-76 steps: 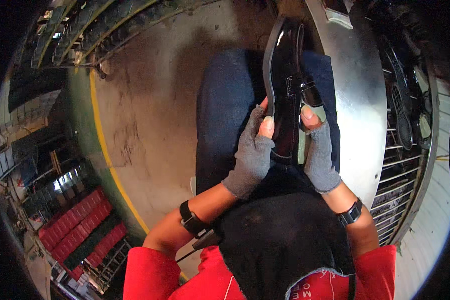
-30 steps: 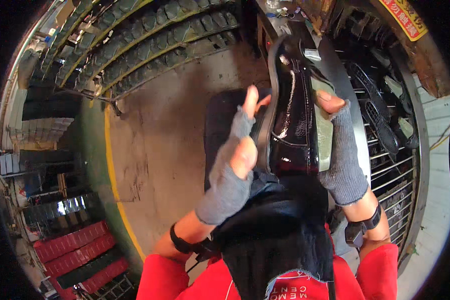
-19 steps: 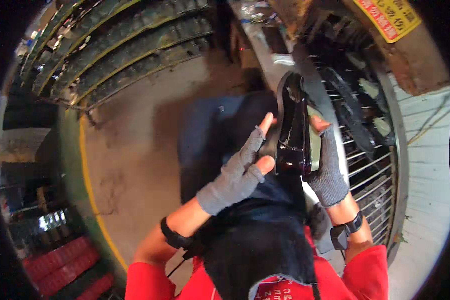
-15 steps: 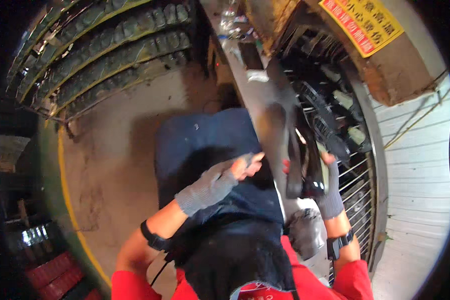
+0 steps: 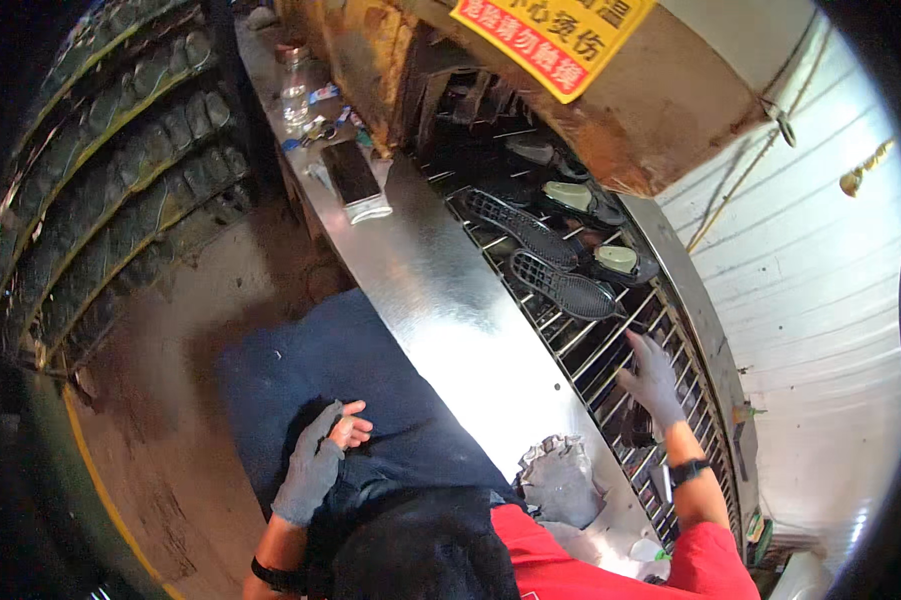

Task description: Inspecting and wiping shiny black shoes at a factory workstation before placing them on a conveyor belt.

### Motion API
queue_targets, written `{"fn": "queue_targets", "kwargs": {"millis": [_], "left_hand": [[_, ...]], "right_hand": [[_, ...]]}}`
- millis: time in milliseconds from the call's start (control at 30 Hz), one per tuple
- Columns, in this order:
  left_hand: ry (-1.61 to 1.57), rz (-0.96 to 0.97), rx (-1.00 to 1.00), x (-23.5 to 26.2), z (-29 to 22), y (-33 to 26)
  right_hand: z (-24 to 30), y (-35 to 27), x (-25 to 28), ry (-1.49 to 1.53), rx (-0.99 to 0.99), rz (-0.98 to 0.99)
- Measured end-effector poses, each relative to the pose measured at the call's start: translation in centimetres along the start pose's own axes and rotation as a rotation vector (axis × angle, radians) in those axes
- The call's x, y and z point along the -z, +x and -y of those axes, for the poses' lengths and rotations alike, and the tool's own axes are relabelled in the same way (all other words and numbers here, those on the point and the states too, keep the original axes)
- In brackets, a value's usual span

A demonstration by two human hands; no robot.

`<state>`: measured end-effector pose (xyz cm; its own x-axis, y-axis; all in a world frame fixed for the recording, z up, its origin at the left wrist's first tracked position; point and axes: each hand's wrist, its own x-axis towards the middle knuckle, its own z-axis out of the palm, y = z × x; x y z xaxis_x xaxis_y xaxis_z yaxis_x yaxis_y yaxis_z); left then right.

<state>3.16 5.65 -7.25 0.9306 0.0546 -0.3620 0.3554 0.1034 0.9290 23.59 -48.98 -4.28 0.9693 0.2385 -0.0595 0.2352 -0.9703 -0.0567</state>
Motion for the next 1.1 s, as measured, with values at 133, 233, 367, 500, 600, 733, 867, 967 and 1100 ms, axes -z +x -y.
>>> {"fn": "queue_targets", "kwargs": {"millis": [133,233,367,500,600,733,867,967,1100], "left_hand": [[-0.033,-0.02,-0.013,-0.1,0.6,0.3],[-0.063,-0.033,-0.015,-0.4,-0.2,-0.7],[-0.223,-0.075,-0.037,-0.6,0.4,-1.5],[-0.357,-0.049,0.078,-2.7,-2.0,0.4],[-0.442,-0.067,-0.032,-4.7,-3.3,2.4],[-0.383,-0.285,0.006,-4.3,-2.2,3.5],[-0.307,-0.248,0.076,-3.2,0.1,1.5],[-0.319,-0.273,0.205,-2.9,0.4,0.9],[-0.333,-0.268,0.262,-3.0,0.3,1.5]], "right_hand": [[9.4,10.3,-4.6,0.354,0.273,-0.229],[11.2,15.4,-5.8,0.278,0.191,-0.184],[14.3,16.0,-1.4,0.136,0.232,-0.163],[23.0,8.7,6.4,0.354,0.875,-0.124],[25.5,6.8,7.5,0.554,1.06,0.04],[13.9,12.1,-0.9,0.942,0.047,-0.014],[-6.3,16.4,-5.7,1.549,-0.791,0.004],[-5.9,20.2,-3.5,1.74,-0.733,0.104],[-3.3,22.9,-5.4,1.453,-0.958,-0.163]]}}
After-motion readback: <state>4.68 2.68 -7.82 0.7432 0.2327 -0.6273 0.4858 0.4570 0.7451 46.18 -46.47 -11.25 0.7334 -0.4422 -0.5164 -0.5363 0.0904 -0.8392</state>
